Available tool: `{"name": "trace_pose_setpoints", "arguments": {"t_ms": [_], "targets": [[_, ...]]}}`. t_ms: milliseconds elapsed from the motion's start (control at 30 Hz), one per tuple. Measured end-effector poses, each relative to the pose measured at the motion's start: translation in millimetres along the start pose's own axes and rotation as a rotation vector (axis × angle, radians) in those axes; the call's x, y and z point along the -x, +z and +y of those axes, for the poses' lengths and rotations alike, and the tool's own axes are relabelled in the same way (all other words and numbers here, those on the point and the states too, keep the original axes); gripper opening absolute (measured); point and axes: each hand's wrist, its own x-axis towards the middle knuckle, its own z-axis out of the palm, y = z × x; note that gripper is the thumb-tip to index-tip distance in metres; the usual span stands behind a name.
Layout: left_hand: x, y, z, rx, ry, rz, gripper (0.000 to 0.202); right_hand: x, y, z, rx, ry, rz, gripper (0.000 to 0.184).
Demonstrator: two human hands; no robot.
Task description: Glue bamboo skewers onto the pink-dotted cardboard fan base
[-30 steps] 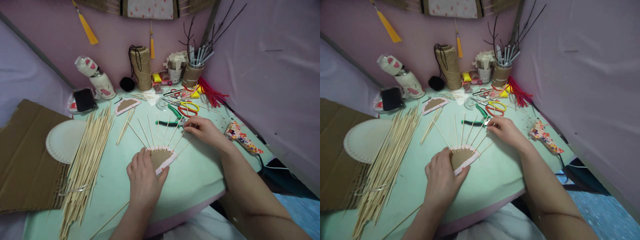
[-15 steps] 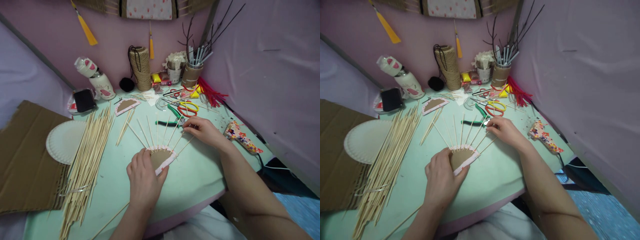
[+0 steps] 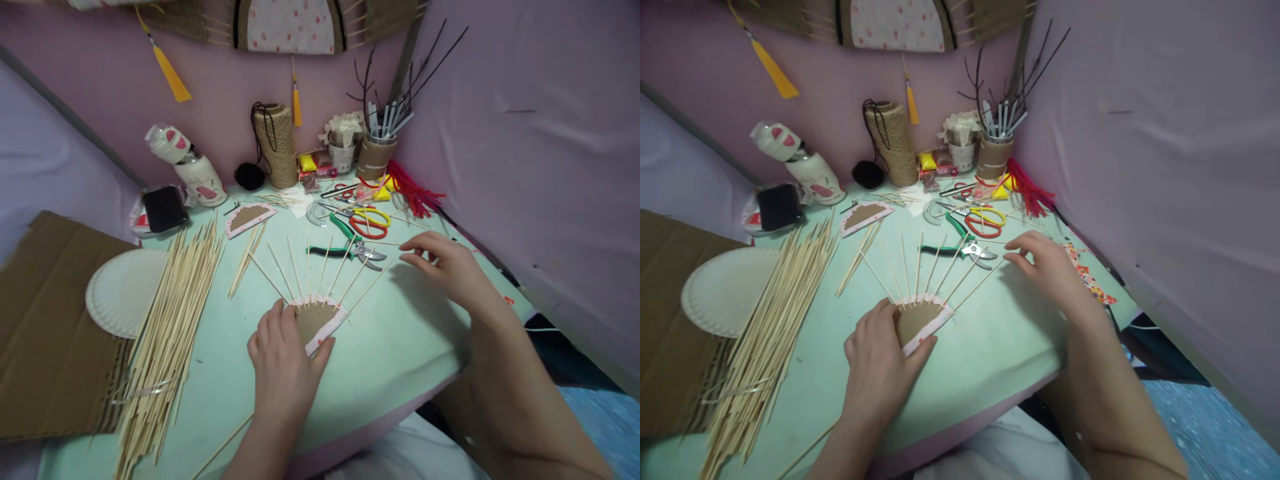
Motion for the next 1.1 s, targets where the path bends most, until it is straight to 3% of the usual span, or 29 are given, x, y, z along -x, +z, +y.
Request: {"name": "trace_pose_setpoints", "arguments": {"t_ms": [133,267,400,533,733,933,1100], "targets": [[-1,-11.4,5,-0.032,0.092,0.066,0.049,32,-24,29,0.179,0.175,0.068,0.025],[-21,-18.8,33,0.013,0.219,0.03,0.017,60,-32,60,0.385,0.215,0.058,0.032],[-54,-2.6,68,-0.108,0.301,-0.079,0.024,75,-30,80,0.547,0.272,0.028,0.044],[-74,20.0,83,-0.16,0.275,-0.101,0.027,77,-26,89,0.574,0.312,0.017,0.053],[-78,27.3,84,-0.126,0.236,-0.096,0.028,73,-18,92,0.517,0.332,0.032,0.057],[-74,-3.9,79,0.034,0.209,-0.051,0.025,76,-21,91,0.515,0.388,-0.019,0.056],[-54,-37.5,49,0.477,0.146,0.293,0.013,70,-24,91,0.5,0.484,-0.133,0.053]]}}
